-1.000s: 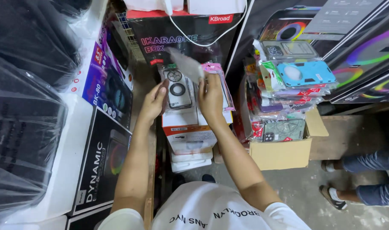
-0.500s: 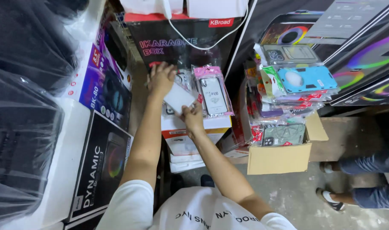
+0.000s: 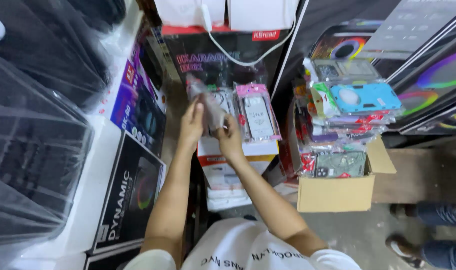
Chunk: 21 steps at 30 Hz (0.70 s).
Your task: Sorting and organizing packaged phone cases from one box to another or onto a shelf.
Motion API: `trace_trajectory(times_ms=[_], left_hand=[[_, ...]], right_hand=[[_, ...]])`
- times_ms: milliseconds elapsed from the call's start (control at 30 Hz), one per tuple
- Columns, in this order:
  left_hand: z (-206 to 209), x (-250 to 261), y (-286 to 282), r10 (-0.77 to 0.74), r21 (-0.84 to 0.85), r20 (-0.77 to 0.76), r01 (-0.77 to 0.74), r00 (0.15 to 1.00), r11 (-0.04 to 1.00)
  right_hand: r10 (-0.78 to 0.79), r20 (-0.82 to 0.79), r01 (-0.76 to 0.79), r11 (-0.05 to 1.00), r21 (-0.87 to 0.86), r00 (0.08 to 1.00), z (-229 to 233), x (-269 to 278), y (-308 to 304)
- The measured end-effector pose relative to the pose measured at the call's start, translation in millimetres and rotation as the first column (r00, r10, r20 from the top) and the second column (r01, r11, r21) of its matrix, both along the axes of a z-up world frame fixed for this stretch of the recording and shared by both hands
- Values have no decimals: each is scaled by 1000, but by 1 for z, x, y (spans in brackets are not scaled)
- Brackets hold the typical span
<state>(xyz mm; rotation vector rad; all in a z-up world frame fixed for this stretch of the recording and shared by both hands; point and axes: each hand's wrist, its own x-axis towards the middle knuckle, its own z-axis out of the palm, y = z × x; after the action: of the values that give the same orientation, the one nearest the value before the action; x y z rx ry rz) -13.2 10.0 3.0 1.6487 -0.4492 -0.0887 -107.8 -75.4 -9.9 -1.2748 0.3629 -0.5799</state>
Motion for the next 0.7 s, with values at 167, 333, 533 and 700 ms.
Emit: trace_trajectory(times_ms=[167, 333, 533, 700], left_hand=[[33, 1, 14, -230, -557, -381, -23, 896, 830], [18, 9, 22, -61, -378, -353, -83, 934, 922], [-14, 27, -19, -166, 394, 387, 0, 907, 919], [-61, 105, -71, -536, 815, 310, 71, 785, 576]], right_hand=[[36, -79, -55, 968, -243, 996, 53, -19, 7], [9, -124, 14, 983, 185, 992, 2, 0, -24], [-106, -155, 127, 983, 129, 982, -64, 17, -40], [-178, -133, 186, 981, 55, 975, -64, 16, -29]])
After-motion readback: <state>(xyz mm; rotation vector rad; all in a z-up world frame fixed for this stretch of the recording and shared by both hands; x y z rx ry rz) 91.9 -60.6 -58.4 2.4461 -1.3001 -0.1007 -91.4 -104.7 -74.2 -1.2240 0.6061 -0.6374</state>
